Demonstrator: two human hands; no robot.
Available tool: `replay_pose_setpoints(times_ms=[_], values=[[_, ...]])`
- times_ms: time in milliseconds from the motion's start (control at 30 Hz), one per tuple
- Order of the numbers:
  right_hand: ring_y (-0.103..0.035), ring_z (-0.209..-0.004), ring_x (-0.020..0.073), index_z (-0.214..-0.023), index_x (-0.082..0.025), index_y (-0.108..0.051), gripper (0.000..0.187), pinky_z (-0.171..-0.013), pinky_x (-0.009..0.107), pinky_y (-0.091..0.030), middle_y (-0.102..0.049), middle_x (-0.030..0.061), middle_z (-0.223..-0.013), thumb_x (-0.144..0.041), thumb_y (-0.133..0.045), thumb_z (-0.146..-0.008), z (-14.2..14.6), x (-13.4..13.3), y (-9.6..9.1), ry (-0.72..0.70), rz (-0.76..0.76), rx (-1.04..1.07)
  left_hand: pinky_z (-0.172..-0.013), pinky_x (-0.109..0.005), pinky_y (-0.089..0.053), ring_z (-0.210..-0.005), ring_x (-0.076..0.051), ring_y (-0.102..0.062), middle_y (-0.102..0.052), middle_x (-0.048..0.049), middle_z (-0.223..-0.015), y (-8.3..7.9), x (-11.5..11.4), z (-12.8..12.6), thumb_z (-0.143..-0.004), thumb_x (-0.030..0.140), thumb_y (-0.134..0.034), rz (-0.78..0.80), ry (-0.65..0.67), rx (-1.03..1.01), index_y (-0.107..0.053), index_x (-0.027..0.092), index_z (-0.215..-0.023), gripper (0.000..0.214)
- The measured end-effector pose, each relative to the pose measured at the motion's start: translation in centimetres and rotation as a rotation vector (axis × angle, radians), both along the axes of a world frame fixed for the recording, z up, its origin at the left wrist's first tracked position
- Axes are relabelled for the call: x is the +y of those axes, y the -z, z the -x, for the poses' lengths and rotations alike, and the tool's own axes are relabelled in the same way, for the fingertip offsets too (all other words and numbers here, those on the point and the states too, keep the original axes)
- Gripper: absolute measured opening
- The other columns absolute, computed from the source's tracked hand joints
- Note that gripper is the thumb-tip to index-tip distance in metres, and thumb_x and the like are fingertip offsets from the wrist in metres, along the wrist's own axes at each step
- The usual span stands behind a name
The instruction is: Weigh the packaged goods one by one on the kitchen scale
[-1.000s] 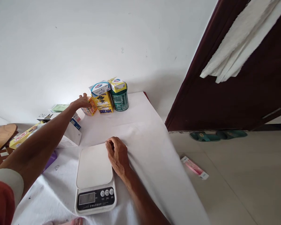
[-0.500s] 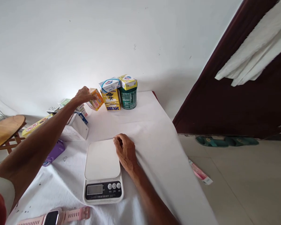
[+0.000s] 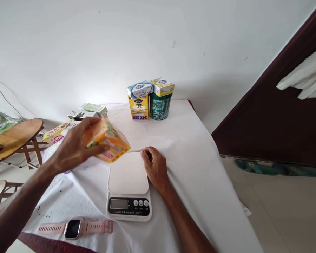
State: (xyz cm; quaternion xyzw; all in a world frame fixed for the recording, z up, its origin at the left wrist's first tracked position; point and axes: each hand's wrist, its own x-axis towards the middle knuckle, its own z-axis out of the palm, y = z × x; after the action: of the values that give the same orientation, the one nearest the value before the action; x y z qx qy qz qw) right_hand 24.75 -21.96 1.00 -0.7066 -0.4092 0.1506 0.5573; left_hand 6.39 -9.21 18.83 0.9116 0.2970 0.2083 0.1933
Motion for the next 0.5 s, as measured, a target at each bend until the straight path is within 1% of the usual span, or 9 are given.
replay_pose_setpoints(times_ms=[100, 200, 300, 500], values=[[-0.058, -0.072, 0.0179, -0.086, -0.021, -0.066, 0.033, -0.07, 0.03, -0.044, -0.067, 0.0017, -0.08, -0.049, -0.051, -0.096, 0.1, 0.1, 0.2, 0.008, 0.007, 0.008, -0.086, -0.041, -0.053, -0.1, -0.027, -0.067, -0.068, -0.0068, -0.115, 2.2, -2.1, 0.9, -0.076, 0.035, -0.078, 0.024, 0.103, 0.072, -0.051, 0.022, -0.128, 0.06], [-0.059, -0.074, 0.0184, -0.086, -0.021, -0.067, 0.033, -0.069, 0.03, -0.044, -0.069, 0.0024, -0.082, -0.049, -0.051, -0.095, 0.2, 0.1, 0.1, 0.021, 0.016, 0.01, -0.09, -0.043, -0.052, -0.108, -0.029, -0.065, -0.066, -0.008, -0.119, 3.7, -3.1, 1.0, -0.077, 0.028, -0.075, 0.016, 0.173, 0.127, -0.048, 0.023, -0.13, 0.059], [-0.06, -0.074, 0.0188, -0.086, -0.022, -0.067, 0.034, -0.068, 0.03, -0.045, -0.07, 0.003, -0.084, -0.05, -0.052, -0.095, 0.2, 0.0, -0.1, 0.024, 0.026, 0.014, -0.091, -0.044, -0.053, -0.109, -0.029, -0.064, -0.065, -0.0077, -0.12, 4.1, -3.5, 0.9, -0.078, 0.026, -0.074, -0.008, 0.198, 0.149, -0.047, 0.025, -0.131, 0.059], [-0.061, -0.075, 0.0192, -0.087, -0.022, -0.068, 0.034, -0.069, 0.03, -0.046, -0.071, 0.0032, -0.085, -0.05, -0.051, -0.095, 0.3, -0.2, -0.6, 0.022, 0.033, 0.025, -0.091, -0.047, -0.053, -0.11, -0.031, -0.063, -0.063, -0.0086, -0.123, 4.1, -3.9, 0.7, -0.082, 0.031, -0.073, -0.042, 0.226, 0.199, -0.045, 0.027, -0.136, 0.061]])
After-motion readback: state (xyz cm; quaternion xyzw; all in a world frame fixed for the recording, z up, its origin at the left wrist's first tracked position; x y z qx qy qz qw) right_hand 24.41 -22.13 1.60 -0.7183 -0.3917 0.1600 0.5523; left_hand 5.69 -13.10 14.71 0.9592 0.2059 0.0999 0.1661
